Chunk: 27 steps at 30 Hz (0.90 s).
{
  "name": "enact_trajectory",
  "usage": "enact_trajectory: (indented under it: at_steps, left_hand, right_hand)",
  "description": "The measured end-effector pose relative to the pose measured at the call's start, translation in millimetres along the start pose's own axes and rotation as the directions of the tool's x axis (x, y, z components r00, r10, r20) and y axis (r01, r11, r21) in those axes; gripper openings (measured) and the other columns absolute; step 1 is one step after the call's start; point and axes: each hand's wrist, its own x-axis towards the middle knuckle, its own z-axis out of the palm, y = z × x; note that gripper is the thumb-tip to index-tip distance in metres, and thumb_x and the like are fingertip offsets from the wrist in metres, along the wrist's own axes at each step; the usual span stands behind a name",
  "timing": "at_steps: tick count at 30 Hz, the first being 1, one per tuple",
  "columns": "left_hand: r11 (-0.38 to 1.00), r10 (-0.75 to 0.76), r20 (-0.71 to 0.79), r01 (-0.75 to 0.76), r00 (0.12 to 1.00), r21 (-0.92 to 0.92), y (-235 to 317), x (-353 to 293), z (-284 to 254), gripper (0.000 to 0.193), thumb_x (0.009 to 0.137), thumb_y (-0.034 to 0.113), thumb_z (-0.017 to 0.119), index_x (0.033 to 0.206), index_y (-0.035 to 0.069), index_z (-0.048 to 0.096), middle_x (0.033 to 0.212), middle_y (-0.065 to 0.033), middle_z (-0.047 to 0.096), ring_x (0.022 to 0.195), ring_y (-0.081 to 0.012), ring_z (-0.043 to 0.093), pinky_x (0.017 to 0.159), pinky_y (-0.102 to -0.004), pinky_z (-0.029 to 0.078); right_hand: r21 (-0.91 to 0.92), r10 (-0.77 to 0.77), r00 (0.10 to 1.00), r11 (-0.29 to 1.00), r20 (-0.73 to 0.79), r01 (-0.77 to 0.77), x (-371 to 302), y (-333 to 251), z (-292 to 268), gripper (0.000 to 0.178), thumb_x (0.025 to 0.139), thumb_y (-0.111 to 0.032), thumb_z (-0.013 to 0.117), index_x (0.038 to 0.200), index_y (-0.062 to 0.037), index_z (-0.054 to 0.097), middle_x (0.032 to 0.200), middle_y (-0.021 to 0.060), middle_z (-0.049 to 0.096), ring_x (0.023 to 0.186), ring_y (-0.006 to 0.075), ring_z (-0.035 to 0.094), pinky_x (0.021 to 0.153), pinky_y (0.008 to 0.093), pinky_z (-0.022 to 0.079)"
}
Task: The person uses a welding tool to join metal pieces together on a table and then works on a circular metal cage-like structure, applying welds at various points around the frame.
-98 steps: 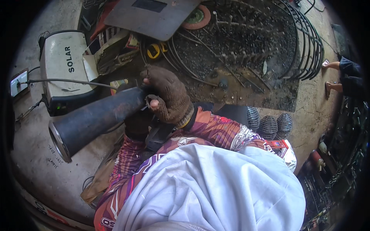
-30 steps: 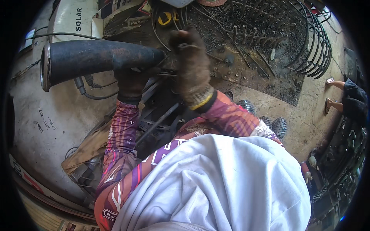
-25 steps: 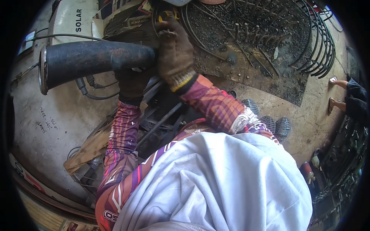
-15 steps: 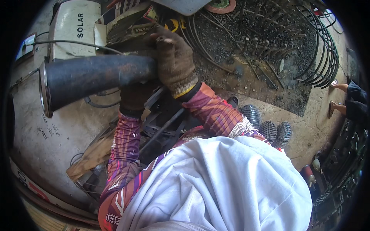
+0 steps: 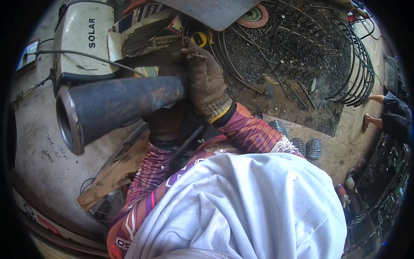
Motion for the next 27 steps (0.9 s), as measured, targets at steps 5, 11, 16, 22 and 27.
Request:
enact_trajectory:
  at_steps: [5,11,16,22,27]
  left_hand:
    - [0.619,-0.536,0.149,0.507,0.831,-0.6,38.4,-12.3,17.8,0.035,0.09,0.025,0.064,0.117,0.003,0.061,0.116,-0.0125,0.062,0.109,-0.0232,0.059,0.09,-0.0385,0.047]
    - [0.771,-0.404,-0.065,0.302,0.912,-0.56,24.3,-33.5,31.9,0.03,0.087,0.016,0.06,0.112,0.001,0.061,0.11,-0.0152,0.062,0.102,-0.0257,0.06,0.09,-0.038,0.046]
    - [0.299,-0.577,0.225,0.46,0.785,-0.836,24.2,-25.3,27.4,0.026,0.09,0.015,0.055,0.11,0.0,0.063,0.111,-0.0126,0.063,0.1,-0.0231,0.06,0.09,-0.0352,0.046]
    - [0.134,-0.621,0.192,0.344,0.76,-0.93,42.7,-18.1,23.2,0.03,0.093,0.016,0.054,0.116,-0.002,0.061,0.111,-0.0091,0.065,0.102,-0.0215,0.061,0.09,-0.0322,0.047]
    - [-0.07,-0.727,0.312,0.385,0.612,-0.92,62.6,-24.1,26.5,0.028,0.093,0.011,0.053,0.117,0.0,0.06,0.108,-0.0079,0.066,0.101,-0.023,0.062,0.091,-0.0321,0.046]
  right_hand:
    - [-0.164,-0.071,0.997,0.984,-0.015,0.068,0.3,7.7,-6.4,0.056,0.102,-0.051,0.033,0.127,-0.0036,0.052,0.117,0.0138,0.062,0.108,0.0209,0.06,0.096,0.0362,0.047]
    - [-0.473,-0.196,0.979,0.858,0.062,0.202,-8.6,-11.7,-2.5,0.061,0.101,-0.055,0.03,0.123,-0.003,0.054,0.108,0.0112,0.065,0.101,0.0219,0.062,0.088,0.0348,0.048]
    - [-0.316,-0.179,0.971,0.923,0.158,0.221,-18.4,-6.6,-14.5,0.057,0.103,-0.051,0.029,0.122,-0.0032,0.053,0.108,0.0113,0.063,0.099,0.0209,0.061,0.085,0.0327,0.048]
    - [-0.28,-0.102,0.995,0.955,0.001,0.098,-52.4,-29.5,-42.2,0.051,0.103,-0.042,0.04,0.132,-0.0016,0.047,0.114,0.0102,0.059,0.104,0.0175,0.058,0.091,0.0319,0.047]
    - [-0.38,0.314,0.95,0.878,0.001,-0.29,-70.1,-58.4,-40.7,0.045,0.098,-0.032,0.057,0.129,0.0004,0.054,0.1,0.0078,0.065,0.084,0.0132,0.063,0.076,0.0287,0.053]
